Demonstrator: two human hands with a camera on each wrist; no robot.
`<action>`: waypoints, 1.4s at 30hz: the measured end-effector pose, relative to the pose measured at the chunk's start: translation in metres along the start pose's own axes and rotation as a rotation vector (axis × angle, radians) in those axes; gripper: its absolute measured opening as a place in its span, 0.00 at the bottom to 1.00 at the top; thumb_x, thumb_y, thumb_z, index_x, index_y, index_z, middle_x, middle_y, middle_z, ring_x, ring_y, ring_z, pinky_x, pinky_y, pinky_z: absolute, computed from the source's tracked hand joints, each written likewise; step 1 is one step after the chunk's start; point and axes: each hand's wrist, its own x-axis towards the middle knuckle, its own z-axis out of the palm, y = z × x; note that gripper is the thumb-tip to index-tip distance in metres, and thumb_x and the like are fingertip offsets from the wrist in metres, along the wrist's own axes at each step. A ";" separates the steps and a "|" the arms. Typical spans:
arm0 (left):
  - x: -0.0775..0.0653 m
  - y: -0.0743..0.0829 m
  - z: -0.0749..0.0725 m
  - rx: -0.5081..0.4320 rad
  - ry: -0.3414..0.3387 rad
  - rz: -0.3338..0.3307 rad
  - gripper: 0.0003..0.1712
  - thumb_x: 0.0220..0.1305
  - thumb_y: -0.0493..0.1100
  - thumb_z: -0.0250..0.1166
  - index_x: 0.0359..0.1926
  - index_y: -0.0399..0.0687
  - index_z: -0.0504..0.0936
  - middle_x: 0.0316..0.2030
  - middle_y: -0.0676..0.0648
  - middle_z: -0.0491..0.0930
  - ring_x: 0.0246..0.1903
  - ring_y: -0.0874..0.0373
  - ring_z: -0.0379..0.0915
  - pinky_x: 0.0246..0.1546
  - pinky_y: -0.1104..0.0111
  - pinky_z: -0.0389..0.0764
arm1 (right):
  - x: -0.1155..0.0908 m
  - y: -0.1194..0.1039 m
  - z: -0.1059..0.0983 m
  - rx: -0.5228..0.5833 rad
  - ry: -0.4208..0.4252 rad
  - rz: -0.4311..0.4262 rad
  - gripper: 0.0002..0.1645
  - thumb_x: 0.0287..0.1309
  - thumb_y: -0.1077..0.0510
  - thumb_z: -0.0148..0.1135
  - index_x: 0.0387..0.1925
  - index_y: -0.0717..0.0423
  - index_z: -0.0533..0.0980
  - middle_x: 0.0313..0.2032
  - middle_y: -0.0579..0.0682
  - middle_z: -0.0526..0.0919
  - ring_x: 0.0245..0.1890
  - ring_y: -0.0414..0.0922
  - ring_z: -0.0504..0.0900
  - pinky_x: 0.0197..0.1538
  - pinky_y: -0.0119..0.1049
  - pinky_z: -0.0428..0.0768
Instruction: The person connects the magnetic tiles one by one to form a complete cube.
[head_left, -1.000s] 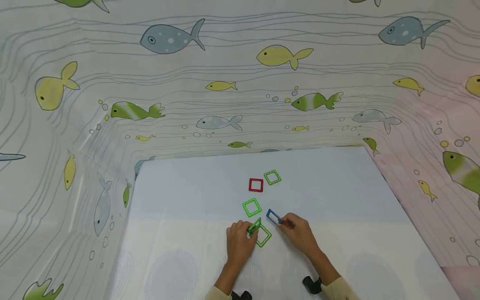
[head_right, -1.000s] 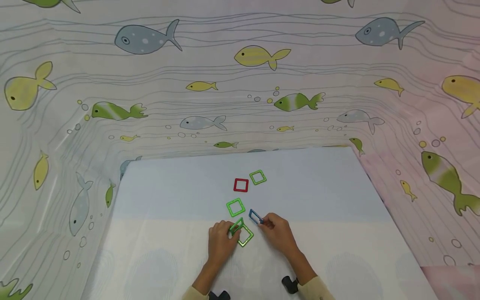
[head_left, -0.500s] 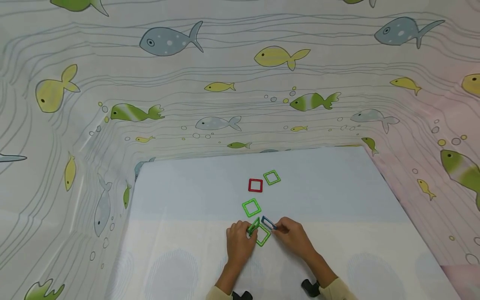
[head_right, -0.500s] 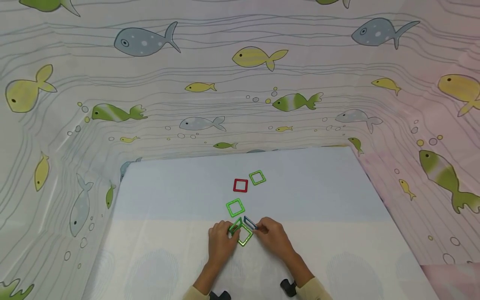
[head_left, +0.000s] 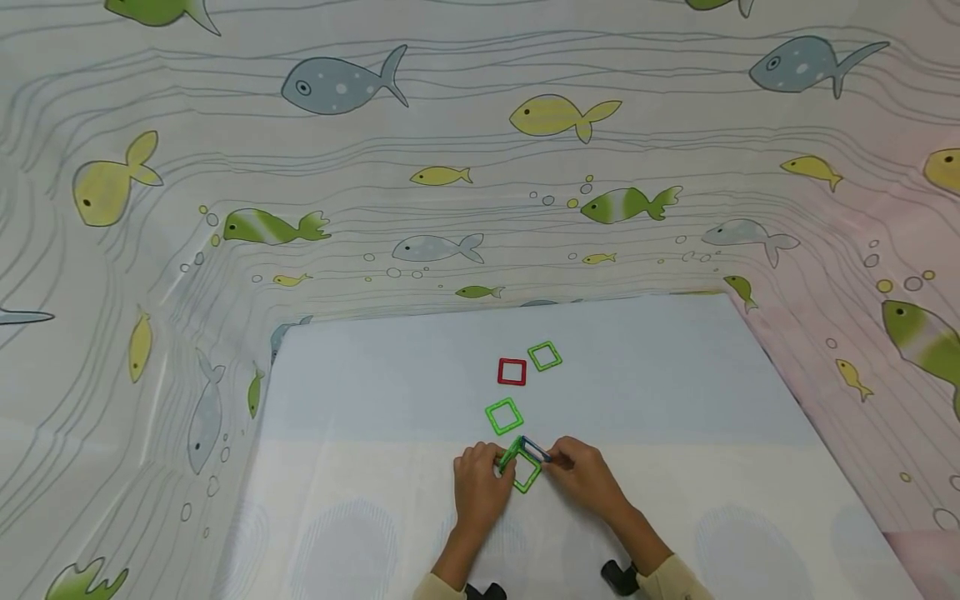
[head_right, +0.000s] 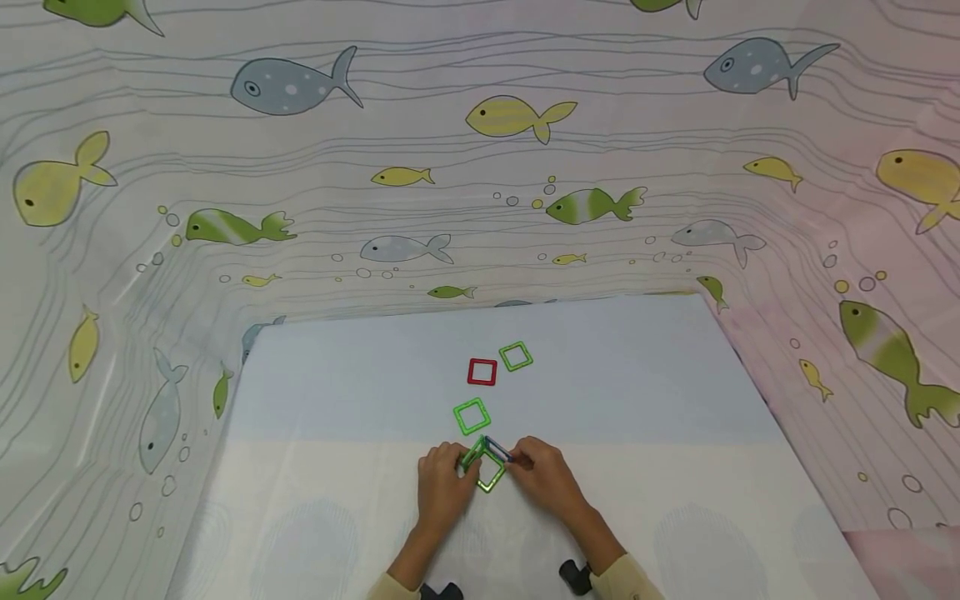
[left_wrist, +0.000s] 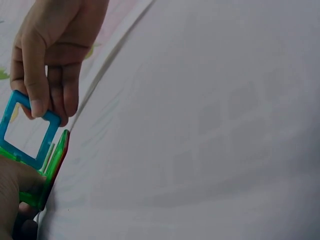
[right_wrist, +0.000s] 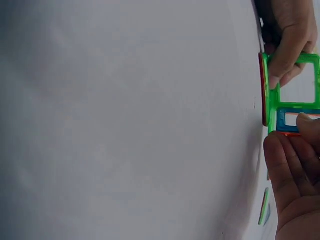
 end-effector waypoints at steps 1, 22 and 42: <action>0.000 0.000 0.000 -0.001 0.001 0.001 0.10 0.50 0.43 0.78 0.30 0.53 0.83 0.22 0.58 0.72 0.27 0.63 0.64 0.36 0.68 0.62 | 0.000 0.000 0.000 0.001 -0.002 0.001 0.14 0.47 0.68 0.75 0.31 0.52 0.79 0.31 0.43 0.83 0.30 0.36 0.84 0.34 0.29 0.83; 0.001 0.000 0.000 -0.008 0.002 0.006 0.10 0.50 0.42 0.78 0.31 0.52 0.84 0.23 0.58 0.74 0.27 0.63 0.65 0.36 0.68 0.62 | 0.007 0.005 -0.001 -0.031 -0.083 -0.050 0.13 0.50 0.69 0.73 0.35 0.55 0.78 0.33 0.45 0.82 0.32 0.36 0.82 0.35 0.29 0.82; -0.004 -0.004 -0.006 -0.028 -0.050 0.113 0.22 0.51 0.62 0.76 0.40 0.54 0.86 0.26 0.59 0.76 0.29 0.65 0.64 0.37 0.68 0.59 | 0.026 -0.001 0.009 -0.180 -0.203 0.134 0.11 0.51 0.66 0.74 0.36 0.53 0.80 0.31 0.41 0.77 0.29 0.33 0.70 0.33 0.28 0.73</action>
